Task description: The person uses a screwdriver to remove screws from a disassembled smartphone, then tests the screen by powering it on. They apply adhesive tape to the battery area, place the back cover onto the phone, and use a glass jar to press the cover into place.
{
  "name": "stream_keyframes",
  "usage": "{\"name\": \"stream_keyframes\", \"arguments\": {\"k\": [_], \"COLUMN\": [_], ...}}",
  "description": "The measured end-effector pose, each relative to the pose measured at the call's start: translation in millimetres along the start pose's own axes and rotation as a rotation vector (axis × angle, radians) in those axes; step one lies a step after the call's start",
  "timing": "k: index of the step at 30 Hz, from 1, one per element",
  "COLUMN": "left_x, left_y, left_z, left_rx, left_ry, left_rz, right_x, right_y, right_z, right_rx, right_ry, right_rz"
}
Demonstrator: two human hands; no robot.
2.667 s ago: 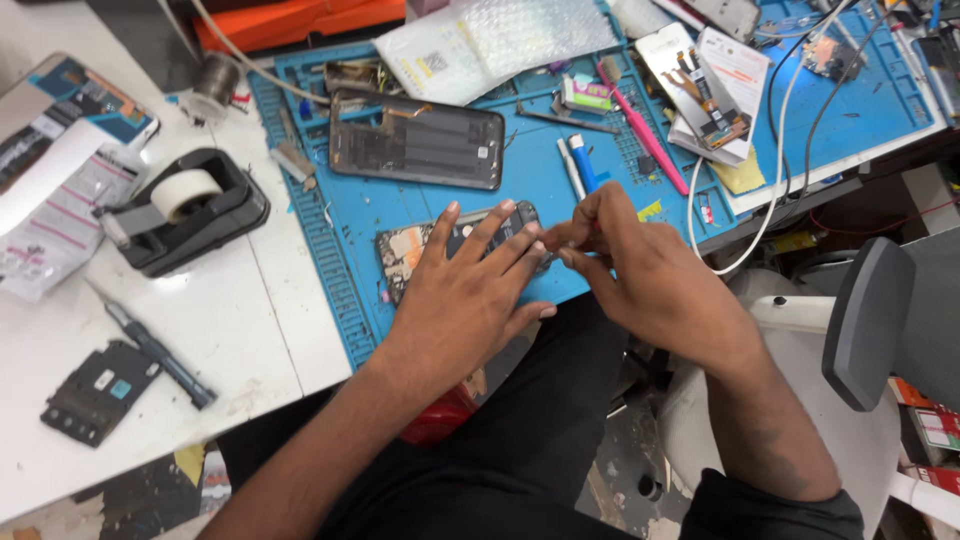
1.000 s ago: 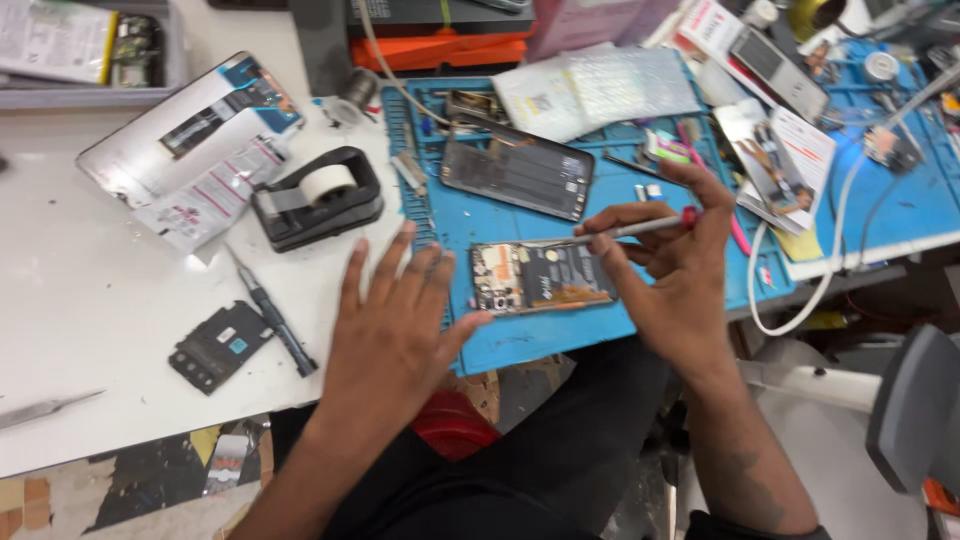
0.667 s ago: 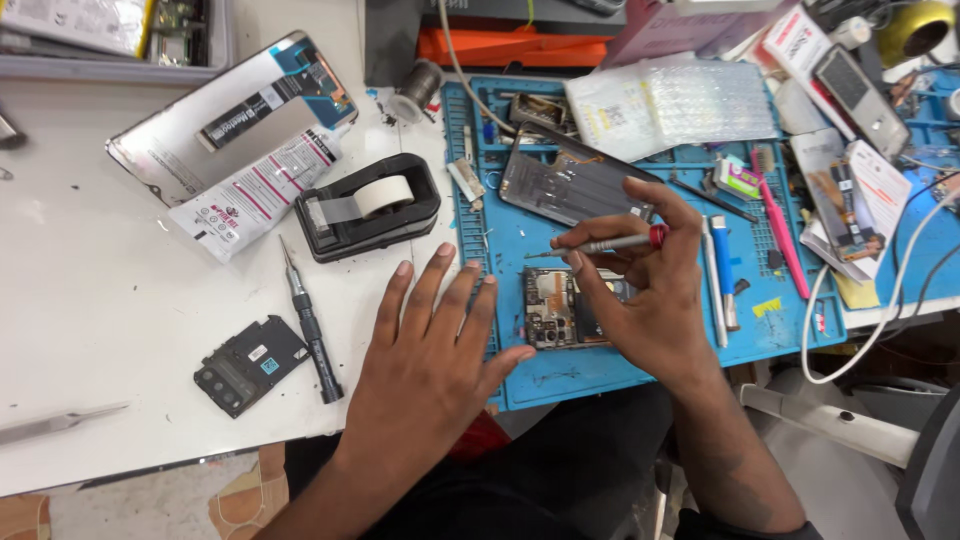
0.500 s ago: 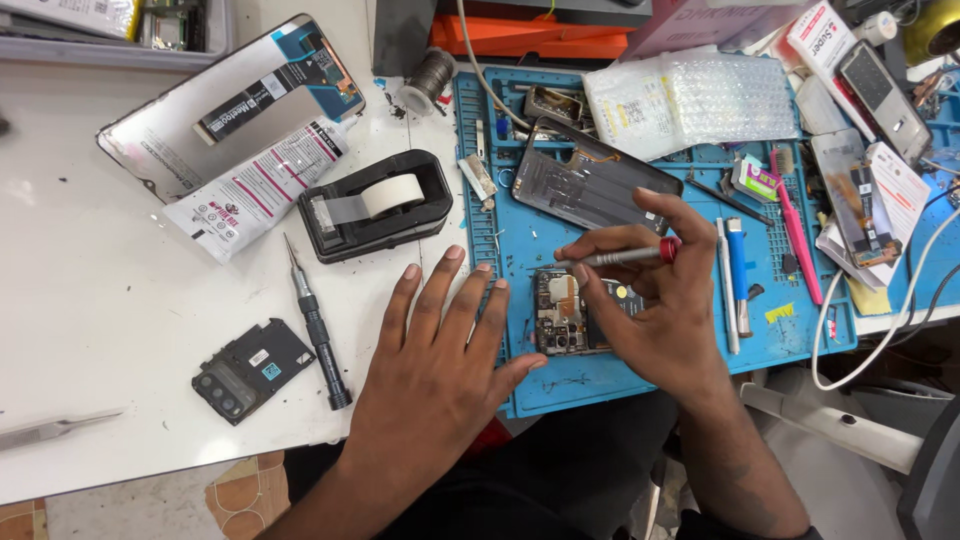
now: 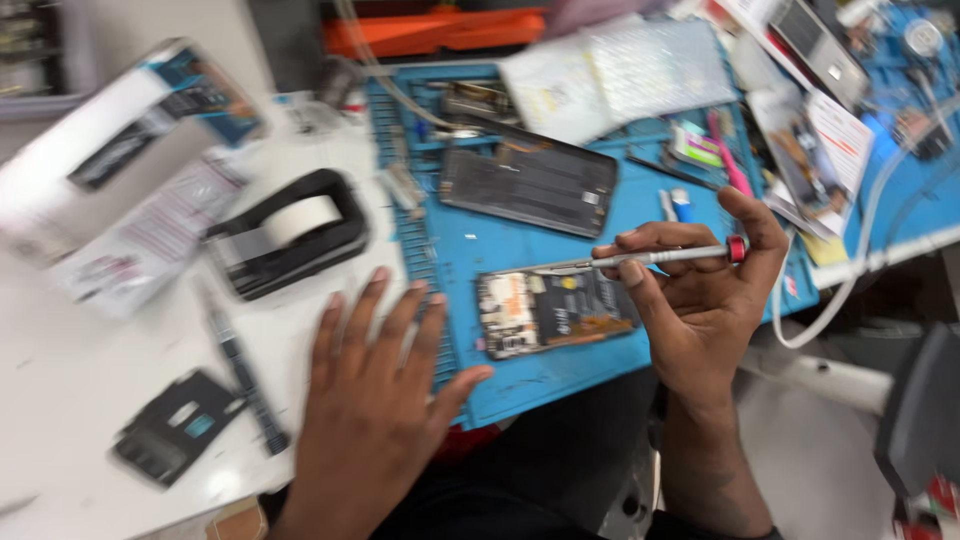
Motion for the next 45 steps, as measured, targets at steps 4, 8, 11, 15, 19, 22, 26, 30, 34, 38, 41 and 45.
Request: {"name": "stream_keyframes", "arguments": {"k": [4, 8, 11, 15, 19, 22, 26, 30, 34, 38, 41, 45], "left_x": [4.3, 7.8, 11.2, 12.6, 14.7, 14.9, 15.5, 15.3, 15.1, 14.7, 14.6, 14.6], "left_y": [-9.2, -15.8, -17.8, -17.5, -18.8, -19.7, -19.9, -19.9, -21.5, -21.2, -20.9, -20.7], "left_z": [1.3, 3.7, 3.3, 1.7, 2.1, 2.0, 1.9, 2.1, 2.8, 2.9, 2.5, 1.5], "left_rx": [-0.025, -0.078, -0.094, -0.128, -0.126, -0.108, -0.103, -0.111, -0.123, -0.117, -0.111, -0.103], "left_ry": [0.002, 0.025, 0.04, 0.029, 0.055, 0.058, 0.072, 0.076, 0.08, 0.08, 0.078, 0.069], "left_rz": [-0.035, -0.103, -0.132, -0.15, -0.133, -0.121, -0.125, -0.128, -0.133, -0.13, -0.13, -0.128], "right_x": [34.0, 68.4, 83.1, 90.7, 91.1, 90.9, 93.0, 95.4, 95.8, 94.8, 94.0, 94.1], "right_y": [43.9, 75.1, 86.3, 90.9, 90.9, 91.4, 93.2, 94.5, 95.2, 95.3, 94.8, 94.1], "right_z": [25.3, 49.9, 64.1, 70.7, 70.7, 70.6, 70.2, 70.0, 70.8, 70.8, 70.2, 69.7], "right_rx": [0.211, 0.297, 0.323, 0.331, 0.317, 0.299, 0.29, 0.289, 0.286, 0.288, 0.292, 0.293], "right_ry": [0.016, 0.066, 0.112, 0.119, 0.102, 0.098, 0.117, 0.128, 0.123, 0.133, 0.143, 0.138], "right_rz": [-0.059, -0.141, -0.124, -0.085, -0.07, -0.052, -0.049, -0.042, -0.042, -0.037, -0.031, -0.023]}}
Point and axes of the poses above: each hand's wrist, its own z-axis away from the middle knuckle, its own y-axis out of the back of the hand, x = y × z, the point moved 1 cm from there along -z, towards the middle knuckle, and after that the axes turned 11 degrees about -y, right-handed, at the moved point
